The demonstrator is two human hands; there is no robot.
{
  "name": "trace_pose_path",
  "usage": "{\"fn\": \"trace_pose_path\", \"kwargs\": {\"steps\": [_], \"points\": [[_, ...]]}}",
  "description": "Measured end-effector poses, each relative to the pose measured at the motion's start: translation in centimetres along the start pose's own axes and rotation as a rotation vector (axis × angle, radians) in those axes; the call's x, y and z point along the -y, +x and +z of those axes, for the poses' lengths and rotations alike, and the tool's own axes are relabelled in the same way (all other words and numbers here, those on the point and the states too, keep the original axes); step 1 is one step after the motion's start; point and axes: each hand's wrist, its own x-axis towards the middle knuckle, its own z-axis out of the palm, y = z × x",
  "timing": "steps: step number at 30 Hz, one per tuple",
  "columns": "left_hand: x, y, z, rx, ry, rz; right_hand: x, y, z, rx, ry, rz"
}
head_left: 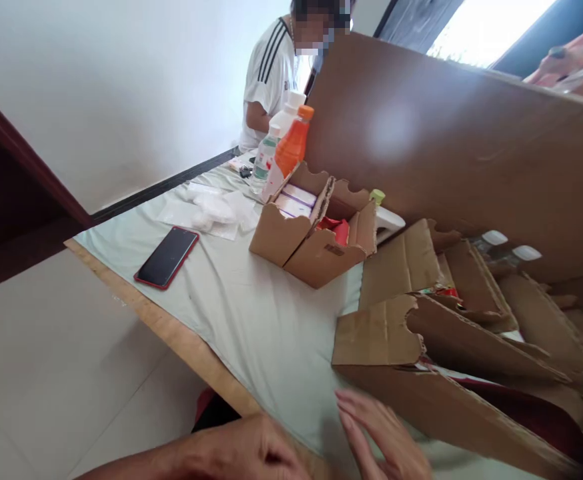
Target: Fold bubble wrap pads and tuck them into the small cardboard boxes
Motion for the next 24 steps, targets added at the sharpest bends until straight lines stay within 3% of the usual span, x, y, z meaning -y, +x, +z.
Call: {"fn": "trace_pose_path", "kwargs": {"steps": [3,6,8,10,12,14,16,18,21,24], "points": [[-2.6,2.3,-0.9,-0.329,-0.36,-0.006,5.1,12.0,3.1,-0.103,0.226,-0.016],[-3.4,5.2,0.3,-0.662,-0.71,0.164,7.4,22.3,5.6,-0.279,0.415,0.106],[-2.4,6.0,1.9,-0.82,-0.669,0.21,7.7,27.5,6.3,-0.42,0.52,0.167],[-0.7,5.6,3.3,-0.859,-0.499,0.218,7.6,31.3,6.6,-0.47,0.561,0.144],[0.5,4.7,3.4,-0.809,-0.354,0.271,7.6,34.0,6.9,-0.402,0.538,0.077],[0.5,4.3,1.8,-0.841,-0.339,0.29,7.8,35.8,8.0,-0.249,0.464,0.035],[-0.6,4.8,-0.6,-0.984,-0.471,0.239,8.1,37.1,9.6,-0.056,0.292,0.037],[-1.9,5.7,-2.2,-1.056,-0.661,0.224,8.4,37.9,11.7,0.18,0.021,0.066],[-2.2,6.2,-1.3,-0.874,-0.84,0.183,8.5,38.5,14.6,0.466,-0.273,0.116],[-0.7,5.1,1.5,-0.678,-0.884,0.112,8.5,38.6,16.8,0.568,-0.365,0.169]]}}
